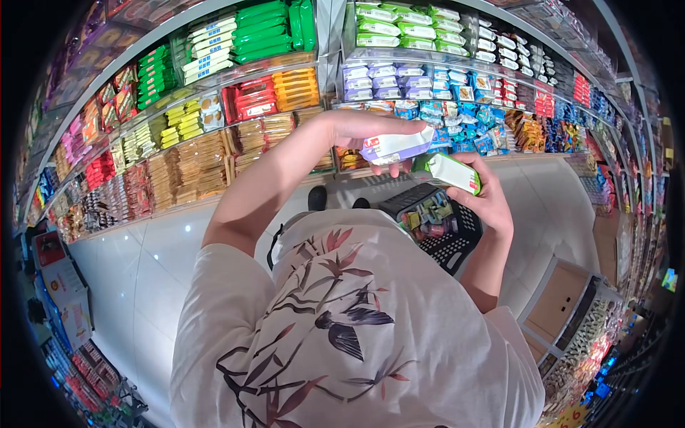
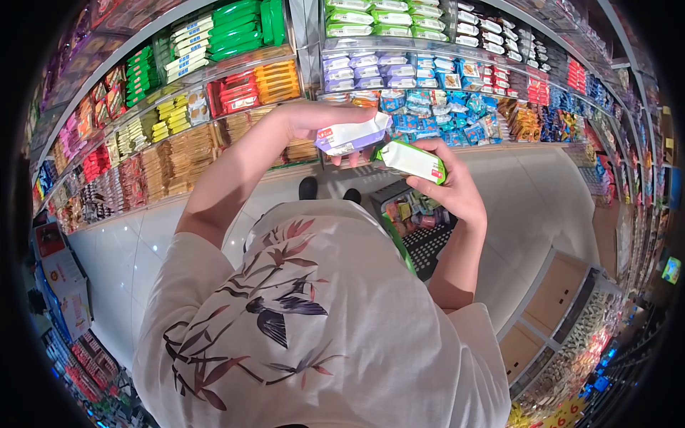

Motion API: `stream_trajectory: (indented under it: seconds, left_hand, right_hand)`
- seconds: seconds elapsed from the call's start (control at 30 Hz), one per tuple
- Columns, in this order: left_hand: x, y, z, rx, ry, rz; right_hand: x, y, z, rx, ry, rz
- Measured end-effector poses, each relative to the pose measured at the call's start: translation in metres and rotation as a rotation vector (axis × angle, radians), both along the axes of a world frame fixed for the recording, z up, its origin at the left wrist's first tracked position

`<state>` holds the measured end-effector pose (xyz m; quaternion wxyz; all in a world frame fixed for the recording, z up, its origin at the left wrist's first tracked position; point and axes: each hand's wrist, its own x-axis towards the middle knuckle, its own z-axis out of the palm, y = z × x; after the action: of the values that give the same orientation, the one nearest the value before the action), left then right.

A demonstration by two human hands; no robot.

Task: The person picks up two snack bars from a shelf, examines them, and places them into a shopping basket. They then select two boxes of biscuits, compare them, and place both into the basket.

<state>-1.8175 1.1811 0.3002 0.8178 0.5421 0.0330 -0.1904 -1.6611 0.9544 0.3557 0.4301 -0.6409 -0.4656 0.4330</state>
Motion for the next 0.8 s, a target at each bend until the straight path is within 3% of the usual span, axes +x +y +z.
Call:
stream_trajectory:
  seconds: [0.33,0.47,0.63,0.8]
  left_hand:
    - [0.003,0.004,-0.007,-0.029,0.029,-0.029]
    - [0.008,0.001,-0.025,-0.188,-0.058,0.315]
    - [0.025,-0.045,-0.036,-0.527,-0.019,0.715]
    - [0.04,-0.084,-0.054,-0.751,-0.007,0.783]
  right_hand:
    - [-0.012,0.002,-0.002,0.007,-0.07,-0.009]
    - [-0.001,-0.016,-0.008,0.112,0.066,-0.329]
    - [-0.021,0.015,-0.028,0.155,-0.009,-0.762]
    - [-0.059,0.031,-0.064,0.17,-0.109,-0.754]
